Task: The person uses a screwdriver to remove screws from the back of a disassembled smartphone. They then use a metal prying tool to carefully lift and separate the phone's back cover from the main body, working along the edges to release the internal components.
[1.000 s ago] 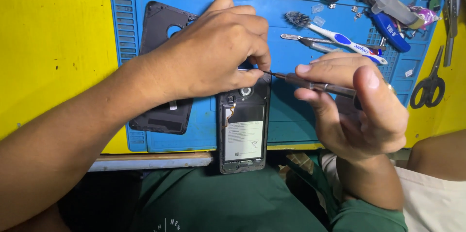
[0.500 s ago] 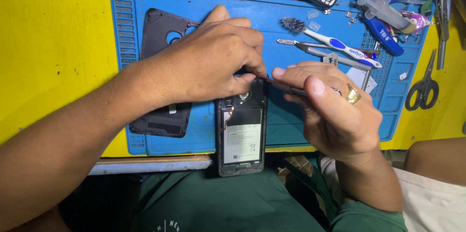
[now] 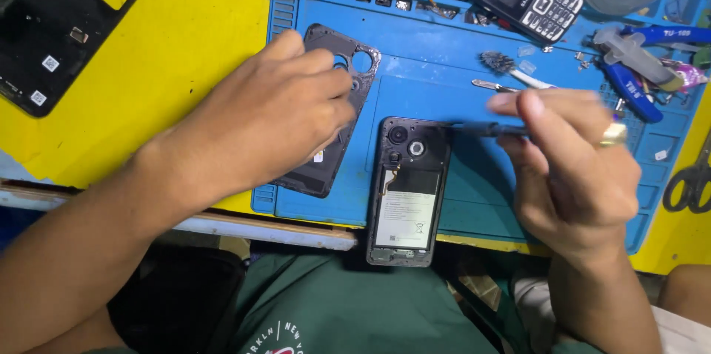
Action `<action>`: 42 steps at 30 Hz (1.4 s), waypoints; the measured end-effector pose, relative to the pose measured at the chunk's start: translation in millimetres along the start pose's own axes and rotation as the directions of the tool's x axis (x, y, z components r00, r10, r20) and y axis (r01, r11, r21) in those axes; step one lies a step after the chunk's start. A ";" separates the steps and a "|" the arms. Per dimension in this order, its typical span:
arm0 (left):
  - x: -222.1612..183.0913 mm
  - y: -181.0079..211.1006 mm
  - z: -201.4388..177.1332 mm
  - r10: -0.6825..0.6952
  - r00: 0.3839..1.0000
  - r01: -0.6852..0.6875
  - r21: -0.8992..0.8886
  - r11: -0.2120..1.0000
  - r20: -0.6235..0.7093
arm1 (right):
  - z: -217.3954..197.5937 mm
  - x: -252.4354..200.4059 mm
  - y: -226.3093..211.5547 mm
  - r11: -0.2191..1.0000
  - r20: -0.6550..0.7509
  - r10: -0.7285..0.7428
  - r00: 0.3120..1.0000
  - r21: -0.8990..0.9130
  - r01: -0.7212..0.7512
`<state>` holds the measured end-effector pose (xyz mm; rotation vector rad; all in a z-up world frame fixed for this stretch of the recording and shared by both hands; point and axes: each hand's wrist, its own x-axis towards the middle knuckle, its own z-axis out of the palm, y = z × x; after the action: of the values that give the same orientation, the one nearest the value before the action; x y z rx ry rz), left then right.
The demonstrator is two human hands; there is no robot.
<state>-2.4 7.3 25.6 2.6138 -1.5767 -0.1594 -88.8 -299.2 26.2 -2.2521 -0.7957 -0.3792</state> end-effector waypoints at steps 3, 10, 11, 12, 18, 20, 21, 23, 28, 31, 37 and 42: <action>-7.1 3.2 8.7 -0.008 0.998 0.015 0.115 0.993 -0.058 | 4.0 7.4 -0.8 0.995 -0.040 -0.030 0.999 0.097 0.033; -4.0 21.2 -6.2 0.060 0.998 -0.047 0.303 0.952 -0.035 | -6.0 16.5 -4.9 0.999 0.061 0.008 0.998 -0.051 -0.005; -1.6 21.7 -6.6 0.058 0.998 -0.048 0.302 0.952 -0.024 | -5.2 16.3 -4.1 1.000 0.070 0.016 0.997 0.006 -0.017; 2.9 22.5 -7.6 0.055 0.998 -0.049 0.302 0.952 -0.013 | -7.1 16.2 -1.4 0.998 0.079 0.024 0.997 0.064 -0.029; 3.1 6.0 44.0 0.110 0.994 -0.110 0.439 0.891 0.027 | -4.6 7.5 9.7 0.971 0.095 0.006 0.995 0.237 -0.028; 4.0 -2.6 60.7 0.115 0.991 -0.074 0.450 0.890 -0.064 | 2.5 3.8 11.5 0.998 -0.014 0.010 1.000 0.064 -0.009; 1.8 -6.9 69.8 0.089 0.987 -0.021 0.434 0.900 -0.136 | 8.3 2.6 12.9 0.997 -0.100 -0.001 0.995 -0.076 -0.007; -1.2 -19.8 84.7 -0.024 0.997 0.049 0.383 0.922 -0.069 | 5.1 -0.8 9.7 0.999 -0.044 0.040 0.998 0.032 -0.039; 14.5 -22.4 82.0 -0.326 0.940 0.340 0.284 0.896 -0.097 | 16.3 -5.2 17.0 0.986 -0.042 -0.017 0.999 0.166 0.023; 32.3 -13.6 59.8 -0.461 0.884 0.439 0.200 0.876 0.078 | 18.6 -6.8 17.3 1.000 -0.077 -0.009 0.997 0.010 0.010; 64.3 -15.0 63.6 -0.284 0.957 0.288 -0.110 0.951 0.053 | 29.0 -12.3 28.3 0.998 -0.007 0.057 0.998 0.002 -0.057; 86.7 -5.0 66.1 -0.098 0.995 0.104 -0.297 0.949 0.034 | 18.2 -12.4 22.6 0.967 0.115 0.059 0.992 0.240 -0.086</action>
<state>33.3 -68.3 -44.5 2.4612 -1.3049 -0.3969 -83.1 -304.4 -4.4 -2.0756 -0.7672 -0.1181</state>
